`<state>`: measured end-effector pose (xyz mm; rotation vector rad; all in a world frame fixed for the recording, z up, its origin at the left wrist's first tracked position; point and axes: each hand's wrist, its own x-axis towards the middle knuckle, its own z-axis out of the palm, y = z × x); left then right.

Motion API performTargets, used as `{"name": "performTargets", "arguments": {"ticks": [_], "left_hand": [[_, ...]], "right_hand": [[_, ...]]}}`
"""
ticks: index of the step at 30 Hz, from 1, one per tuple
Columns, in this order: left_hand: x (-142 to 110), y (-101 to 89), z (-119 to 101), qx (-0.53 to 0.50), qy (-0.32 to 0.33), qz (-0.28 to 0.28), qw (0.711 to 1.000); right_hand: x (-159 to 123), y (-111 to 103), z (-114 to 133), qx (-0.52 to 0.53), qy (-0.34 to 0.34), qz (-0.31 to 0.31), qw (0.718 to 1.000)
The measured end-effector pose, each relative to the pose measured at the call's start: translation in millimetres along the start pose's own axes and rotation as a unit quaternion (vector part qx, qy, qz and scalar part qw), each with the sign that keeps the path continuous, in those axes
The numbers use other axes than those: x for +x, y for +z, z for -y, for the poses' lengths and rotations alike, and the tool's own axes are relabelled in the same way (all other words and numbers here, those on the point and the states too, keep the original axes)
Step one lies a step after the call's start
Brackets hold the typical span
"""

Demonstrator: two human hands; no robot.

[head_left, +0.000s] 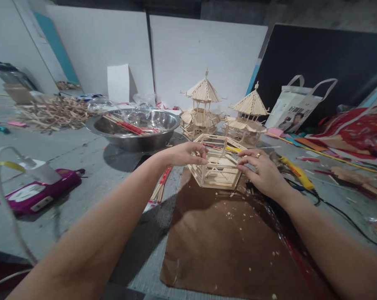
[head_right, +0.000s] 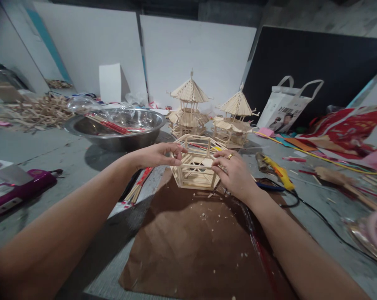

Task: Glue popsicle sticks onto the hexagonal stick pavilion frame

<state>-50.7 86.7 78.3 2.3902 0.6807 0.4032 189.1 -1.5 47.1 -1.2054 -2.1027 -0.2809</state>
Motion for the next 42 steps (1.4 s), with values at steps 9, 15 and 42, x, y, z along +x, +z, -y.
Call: {"name": "performTargets", "arguments": {"ticks": [9, 15, 42], "left_hand": [[-2, -1.7, -6, 0.02, -0.029, 0.011, 0.999], [-3, -2.1, -6, 0.019, -0.022, 0.012, 0.999], [-2, -2.6, -11, 0.03, -0.048, 0.0, 0.998]], "right_hand": [[-1, 1, -2, 0.004, 0.003, 0.004, 1.0], [-1, 0, -2, 0.008, 0.0, 0.005, 1.0], [-1, -6, -31, 0.195, 0.097, 0.009, 0.976]]}}
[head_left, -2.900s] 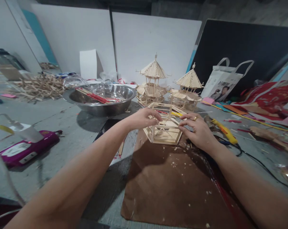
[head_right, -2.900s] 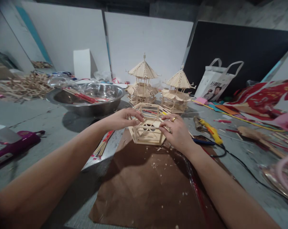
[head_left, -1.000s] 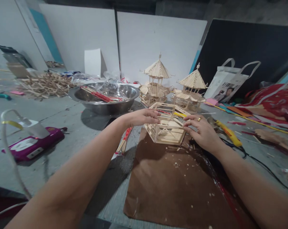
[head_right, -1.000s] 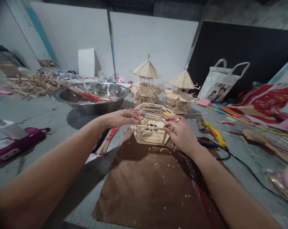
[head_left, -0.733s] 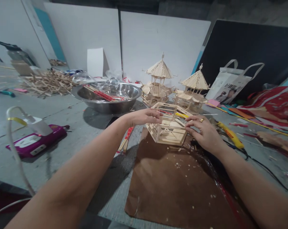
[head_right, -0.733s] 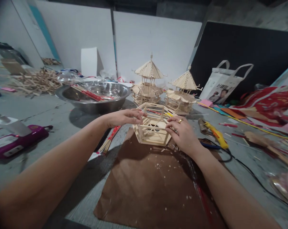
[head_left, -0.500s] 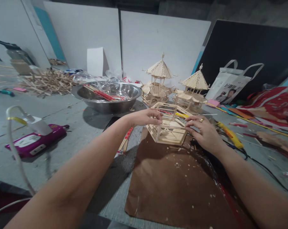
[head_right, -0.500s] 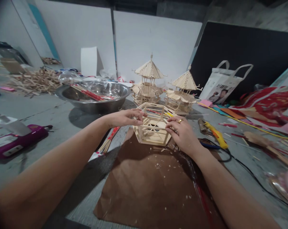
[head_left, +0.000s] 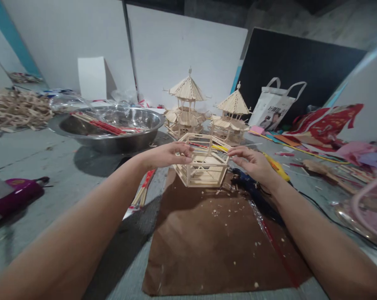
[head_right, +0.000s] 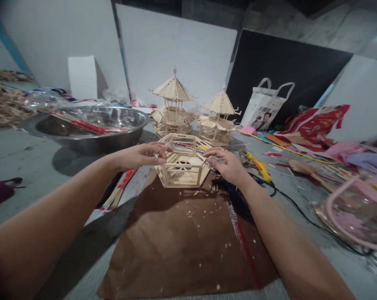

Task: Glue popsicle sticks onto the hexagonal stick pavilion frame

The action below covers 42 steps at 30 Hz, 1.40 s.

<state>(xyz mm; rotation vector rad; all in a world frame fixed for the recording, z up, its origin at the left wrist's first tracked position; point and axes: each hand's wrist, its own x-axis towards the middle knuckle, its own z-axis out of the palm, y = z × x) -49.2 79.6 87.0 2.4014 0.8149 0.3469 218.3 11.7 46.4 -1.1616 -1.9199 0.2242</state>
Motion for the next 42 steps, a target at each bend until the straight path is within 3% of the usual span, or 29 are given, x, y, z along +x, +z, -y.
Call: {"name": "performTargets", "arguments": {"ticks": [5, 26, 33, 38, 42], "left_hand": [[1.1, -0.8, 1.5, 0.003, 0.006, 0.005, 1.0], [1.4, -0.3, 0.1, 0.032, 0.012, 0.006, 0.999], [0.8, -0.3, -0.3, 0.047, 0.016, -0.002, 0.999], [0.3, -1.5, -1.9, 0.072, 0.021, -0.012, 0.997], [2.6, 2.7, -4.9, 0.114, 0.019, -0.034, 0.993]], "right_hand": [[-0.7, 2.7, -1.2, 0.003, -0.019, 0.028, 0.999], [0.5, 8.5, 2.1, -0.041, -0.061, 0.014, 0.997], [0.8, 5.7, 2.5, -0.047, -0.068, 0.03, 0.996], [-0.5, 3.5, 1.2, -0.019, -0.033, 0.034, 0.999], [-0.8, 7.4, 3.8, -0.038, -0.063, 0.021, 0.997]]}}
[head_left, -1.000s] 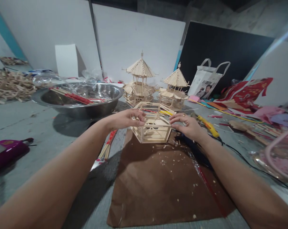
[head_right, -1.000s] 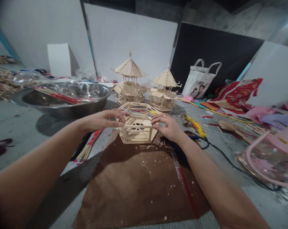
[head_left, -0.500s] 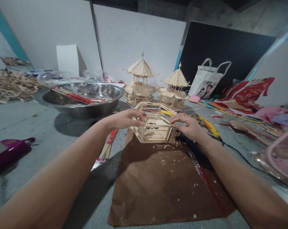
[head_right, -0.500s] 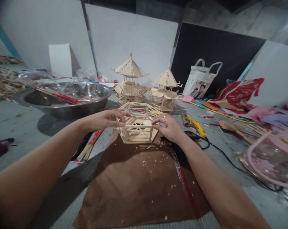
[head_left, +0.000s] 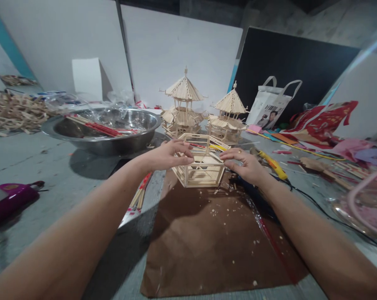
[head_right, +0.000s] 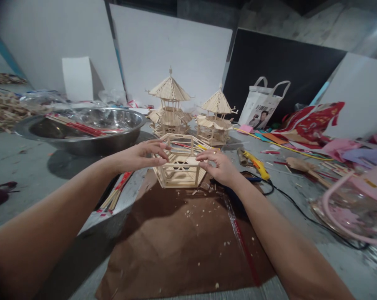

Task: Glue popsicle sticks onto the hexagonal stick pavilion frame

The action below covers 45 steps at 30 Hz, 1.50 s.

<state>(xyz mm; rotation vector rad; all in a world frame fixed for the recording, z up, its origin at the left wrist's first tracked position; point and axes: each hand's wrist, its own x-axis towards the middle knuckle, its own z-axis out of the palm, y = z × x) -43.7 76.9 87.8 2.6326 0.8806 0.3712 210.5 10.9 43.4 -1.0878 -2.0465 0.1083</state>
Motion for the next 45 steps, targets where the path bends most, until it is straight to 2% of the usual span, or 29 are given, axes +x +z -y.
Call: {"name": "performTargets", "arguments": {"ticks": [8, 15, 28, 45], "left_hand": [[4, 7.8, -11, 0.076, 0.016, -0.029, 0.997], [4, 6.8, -16, 0.069, 0.007, -0.026, 0.997], [3, 6.0, -17, 0.072, 0.0, -0.016, 0.997], [4, 6.8, -15, 0.07, 0.02, -0.027, 0.997]], "right_hand": [[2, 5, 4, -0.046, -0.037, -0.005, 0.998], [2, 9, 6, -0.058, -0.034, 0.02, 0.998], [4, 12, 11, -0.053, -0.023, 0.008, 0.998], [4, 13, 11, -0.049, -0.017, 0.002, 0.999]]}}
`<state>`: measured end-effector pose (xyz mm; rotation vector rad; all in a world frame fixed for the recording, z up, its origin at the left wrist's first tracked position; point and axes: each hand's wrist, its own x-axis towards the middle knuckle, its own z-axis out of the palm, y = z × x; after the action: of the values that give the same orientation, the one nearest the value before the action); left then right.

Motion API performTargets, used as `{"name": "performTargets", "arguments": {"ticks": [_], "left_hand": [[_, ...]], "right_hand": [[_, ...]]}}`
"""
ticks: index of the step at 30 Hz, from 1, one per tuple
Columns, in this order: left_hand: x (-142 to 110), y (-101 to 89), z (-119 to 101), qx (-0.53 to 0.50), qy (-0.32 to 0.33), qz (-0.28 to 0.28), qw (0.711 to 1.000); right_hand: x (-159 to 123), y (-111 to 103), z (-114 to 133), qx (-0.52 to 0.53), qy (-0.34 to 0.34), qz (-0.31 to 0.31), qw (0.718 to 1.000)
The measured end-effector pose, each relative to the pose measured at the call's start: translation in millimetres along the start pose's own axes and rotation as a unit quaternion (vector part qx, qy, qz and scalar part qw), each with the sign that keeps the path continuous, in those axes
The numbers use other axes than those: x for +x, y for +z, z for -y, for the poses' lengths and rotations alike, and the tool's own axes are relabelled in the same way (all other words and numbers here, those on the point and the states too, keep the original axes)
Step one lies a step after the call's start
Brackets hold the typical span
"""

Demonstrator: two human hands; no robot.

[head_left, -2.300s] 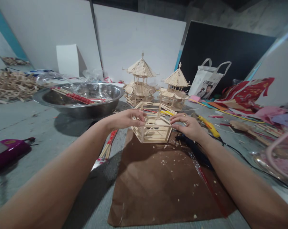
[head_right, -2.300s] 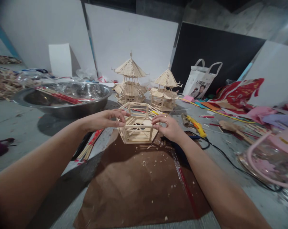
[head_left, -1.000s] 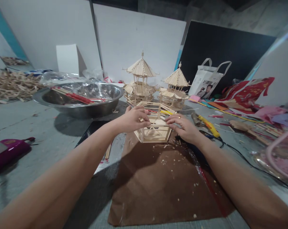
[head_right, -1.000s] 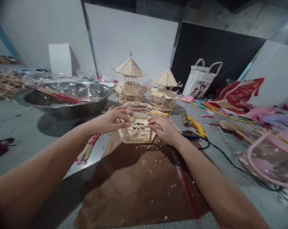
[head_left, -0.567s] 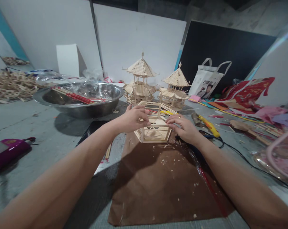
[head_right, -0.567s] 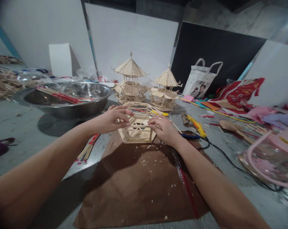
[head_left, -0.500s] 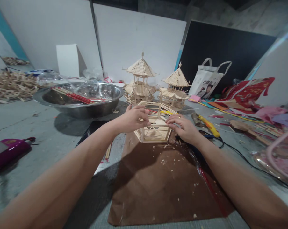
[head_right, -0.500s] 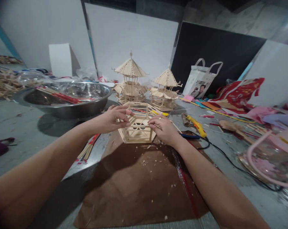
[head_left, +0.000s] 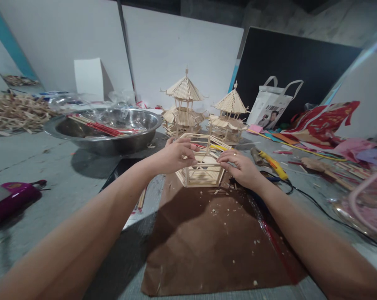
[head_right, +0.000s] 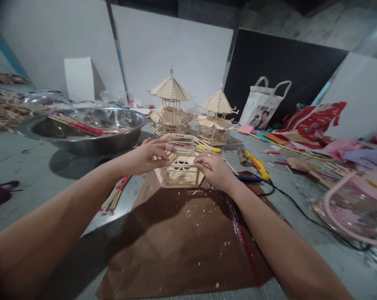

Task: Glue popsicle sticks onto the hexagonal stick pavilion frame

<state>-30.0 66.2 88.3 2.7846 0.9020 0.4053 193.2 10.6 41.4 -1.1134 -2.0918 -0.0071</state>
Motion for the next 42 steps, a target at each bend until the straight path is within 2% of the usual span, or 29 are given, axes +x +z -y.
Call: {"name": "performTargets", "arguments": {"ticks": [25, 33, 42], "left_hand": [[0, 0.7, 3, -0.004, 0.002, 0.002, 1.0], [-1, 0.0, 2, -0.007, 0.007, 0.001, 1.0], [1, 11.0, -16, 0.078, 0.026, -0.06, 0.995]], "right_hand": [[0, 0, -1, 0.01, 0.001, -0.007, 1.0], [-4, -1, -5, -0.011, 0.005, 0.013, 1.0], [-3, 3, -6, -0.025, -0.016, 0.007, 1.0]]}}
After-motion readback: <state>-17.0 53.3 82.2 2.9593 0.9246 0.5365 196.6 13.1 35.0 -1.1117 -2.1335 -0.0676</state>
